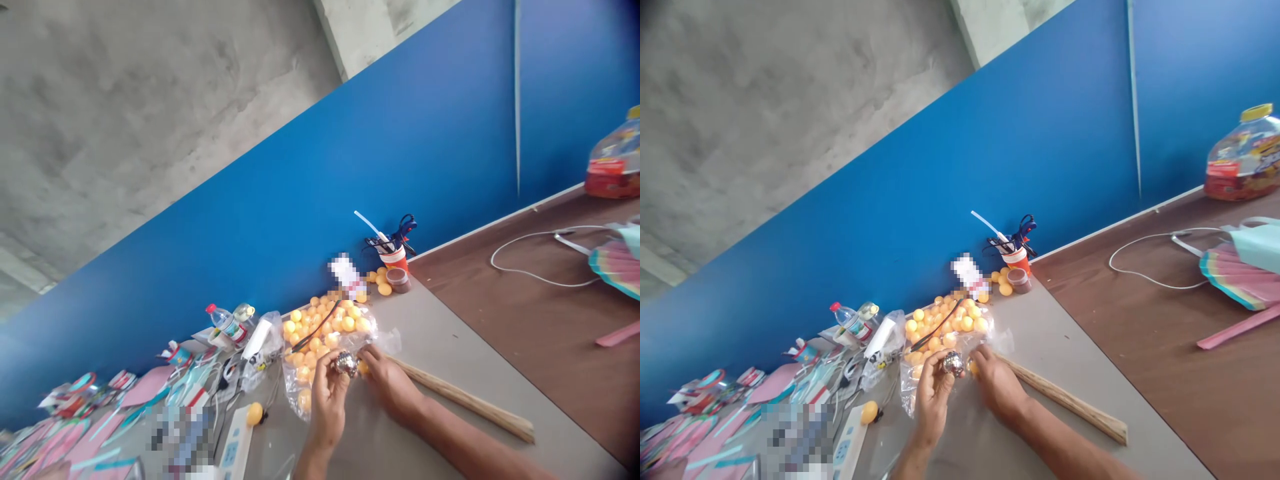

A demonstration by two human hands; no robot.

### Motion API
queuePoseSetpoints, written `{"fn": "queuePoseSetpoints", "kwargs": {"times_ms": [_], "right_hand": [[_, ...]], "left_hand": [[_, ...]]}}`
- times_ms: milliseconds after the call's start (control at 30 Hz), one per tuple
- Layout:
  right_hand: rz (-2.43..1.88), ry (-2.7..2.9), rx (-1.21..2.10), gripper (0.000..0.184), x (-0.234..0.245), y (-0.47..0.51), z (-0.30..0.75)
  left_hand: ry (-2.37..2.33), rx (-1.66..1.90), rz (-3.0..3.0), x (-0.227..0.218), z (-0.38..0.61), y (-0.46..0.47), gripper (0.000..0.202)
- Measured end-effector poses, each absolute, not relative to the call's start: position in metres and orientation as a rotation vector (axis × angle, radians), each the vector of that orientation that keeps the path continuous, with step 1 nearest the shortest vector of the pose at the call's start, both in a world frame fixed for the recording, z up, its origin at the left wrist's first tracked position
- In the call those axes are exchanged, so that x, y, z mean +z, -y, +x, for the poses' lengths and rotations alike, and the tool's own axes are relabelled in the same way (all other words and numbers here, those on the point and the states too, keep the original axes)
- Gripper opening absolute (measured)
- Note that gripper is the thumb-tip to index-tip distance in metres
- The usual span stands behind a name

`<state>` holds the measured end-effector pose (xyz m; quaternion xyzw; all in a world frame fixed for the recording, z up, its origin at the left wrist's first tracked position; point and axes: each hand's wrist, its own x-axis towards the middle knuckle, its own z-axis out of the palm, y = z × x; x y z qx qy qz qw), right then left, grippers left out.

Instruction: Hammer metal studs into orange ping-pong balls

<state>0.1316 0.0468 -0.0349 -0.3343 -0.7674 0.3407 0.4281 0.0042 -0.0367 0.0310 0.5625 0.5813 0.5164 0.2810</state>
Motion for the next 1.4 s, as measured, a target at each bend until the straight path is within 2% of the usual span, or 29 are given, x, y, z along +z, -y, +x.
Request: {"fn": "queuePoseSetpoints", "kwargs": {"times_ms": [267,333,600,1000,1133,1400], "right_hand": [[-0.787,1.866,0.898,0.054,-0.040,-0.056,0.120],[-0.806,1.890,0.907,0.057,-0.038,-0.056,0.122],[-0.742,1.885,0.934,0.046,-0.031,-0.053,0.130],[-0.887,1.857,0.832,0.045,-0.035,-0.045,0.133],[-0.850,1.835,0.814,0.042,-0.031,-0.045,0.136],[-0.761,1.819,1.018,0.038,-0.027,-0.043,0.137]], "left_hand": [[-1.713,1.282,1.595,-0.013,-0.015,0.036,0.033],[-1.716,1.303,1.597,-0.020,-0.021,0.032,0.039],[-1.732,1.238,1.549,-0.031,-0.031,0.030,0.037],[-1.708,1.280,1.733,-0.036,-0.033,0.034,0.033],[-1.748,1.190,1.887,-0.031,-0.031,0.035,0.029],[-1.771,1.154,1.983,-0.030,-0.030,0.035,0.028]]}}
